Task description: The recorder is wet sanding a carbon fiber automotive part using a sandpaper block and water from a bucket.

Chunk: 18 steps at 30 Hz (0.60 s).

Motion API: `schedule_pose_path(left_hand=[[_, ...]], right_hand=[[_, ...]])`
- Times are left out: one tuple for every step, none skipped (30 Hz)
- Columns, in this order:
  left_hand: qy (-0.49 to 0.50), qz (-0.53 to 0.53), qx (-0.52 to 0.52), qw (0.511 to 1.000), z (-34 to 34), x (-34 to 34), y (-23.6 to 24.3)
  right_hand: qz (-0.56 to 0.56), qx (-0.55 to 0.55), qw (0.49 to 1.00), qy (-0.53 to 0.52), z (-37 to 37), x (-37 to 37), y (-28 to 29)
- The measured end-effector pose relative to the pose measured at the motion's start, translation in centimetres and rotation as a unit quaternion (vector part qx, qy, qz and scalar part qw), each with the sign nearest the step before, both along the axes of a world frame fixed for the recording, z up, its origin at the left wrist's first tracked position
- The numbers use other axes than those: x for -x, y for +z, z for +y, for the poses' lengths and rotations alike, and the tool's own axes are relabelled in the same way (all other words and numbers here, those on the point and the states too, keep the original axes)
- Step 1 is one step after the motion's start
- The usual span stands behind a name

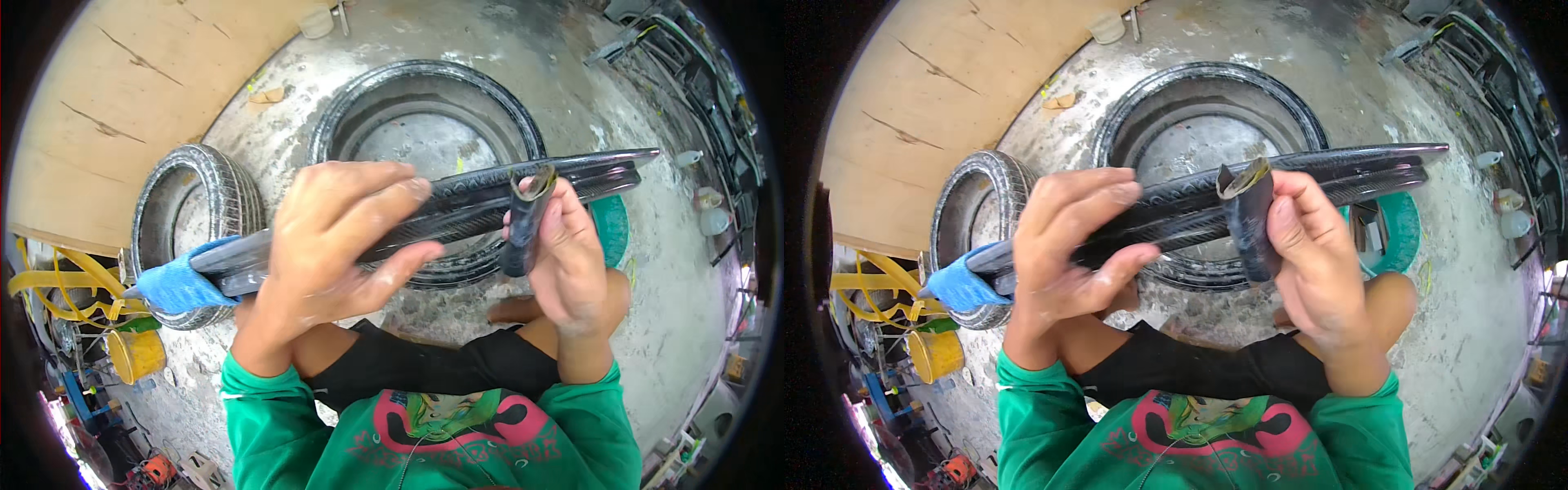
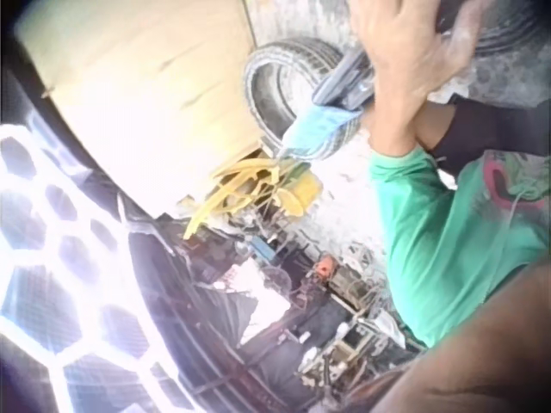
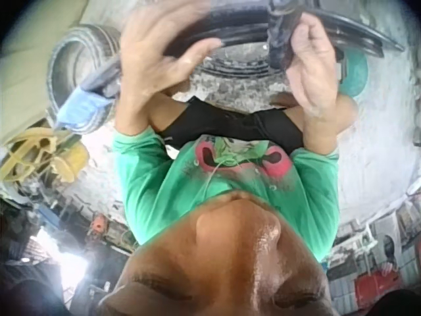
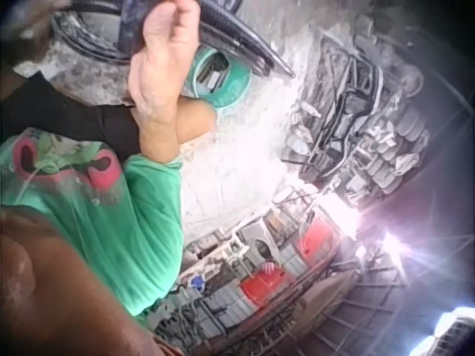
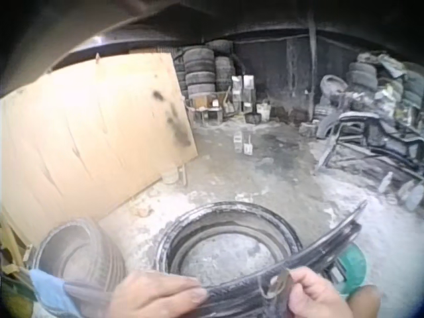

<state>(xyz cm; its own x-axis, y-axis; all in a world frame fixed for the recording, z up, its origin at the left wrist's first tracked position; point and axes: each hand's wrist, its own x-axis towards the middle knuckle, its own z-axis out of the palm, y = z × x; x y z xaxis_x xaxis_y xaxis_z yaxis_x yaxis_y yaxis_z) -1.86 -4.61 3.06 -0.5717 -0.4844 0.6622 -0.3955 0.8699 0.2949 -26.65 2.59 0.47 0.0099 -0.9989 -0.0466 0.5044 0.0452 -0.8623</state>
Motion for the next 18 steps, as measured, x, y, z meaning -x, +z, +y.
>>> schedule_pose_path(left_hand=[[-0.004,-0.012,0.008,1.000,-0.4,0.8,-0.1],[0.021,-0.039,0.006,0.999,0.0,0.9,0.0],[0.052,-0.049,-0.003,0.997,0.3,1.1,0.0],[0.075,-0.055,-0.011,0.996,0.3,1.5,0.0],[0.063,-0.064,-0.006,0.996,0.3,1.9,0.3],[0.082,-0.121,-0.026,0.989,0.4,2.3,0.6],[0.103,-0.180,-0.043,0.977,0.4,2.9,1.0],[0.097,-0.195,-0.036,0.975,0.3,3.0,0.8],[0.110,-0.182,-0.016,0.977,0.2,3.1,0.4],[0.122,-0.167,0.004,0.978,0.1,3.3,0.2],[0.145,-0.184,0.006,0.972,0.1,3.8,0.6],[0.136,-0.195,0.015,0.971,0.0,4.2,0.6],[0.150,-0.180,0.007,0.972,-0.1,4.5,0.4],[0.166,-0.164,-0.002,0.972,-0.3,4.9,0.2],[0.168,-0.165,-0.009,0.972,-0.4,5.3,0.2],[0.165,-0.175,-0.004,0.971,-0.5,5.7,0.2],[0.170,-0.165,0.010,0.971,-0.6,6.0,0.1],[0.175,-0.154,0.023,0.972,-0.8,6.4,0.0]], right_hand=[[-0.005,-0.005,1.000,-0.020,-0.3,0.3,0.8],[-0.040,0.023,0.999,0.002,-0.5,0.9,1.1],[-0.037,0.060,0.998,-0.002,-0.8,1.4,1.3],[-0.028,0.096,0.995,-0.014,-1.1,2.2,1.5],[-0.019,0.107,0.993,-0.052,-1.1,3.2,2.1],[-0.011,0.117,0.989,-0.092,-1.0,4.2,2.4],[-0.031,0.120,0.985,-0.117,-0.9,5.4,2.4],[-0.045,0.138,0.981,-0.131,-1.1,6.2,2.1],[-0.060,0.133,0.977,-0.158,-1.2,6.6,2.0],[-0.074,0.127,0.972,-0.184,-1.3,6.9,1.8],[-0.087,0.130,0.968,-0.195,-1.3,7.8,1.3],[-0.080,0.139,0.971,-0.176,-1.1,8.8,0.6],[-0.073,0.148,0.974,-0.155,-0.9,9.5,-0.1],[-0.084,0.151,0.971,-0.164,-0.6,9.8,-0.5],[-0.090,0.127,0.973,-0.173,-0.4,9.9,-0.9],[-0.097,0.103,0.974,-0.177,-0.3,10.0,-1.2],[-0.100,0.092,0.979,-0.154,-0.2,9.9,-1.4],[-0.116,0.058,0.976,-0.176,0.1,8.9,-1.5]])
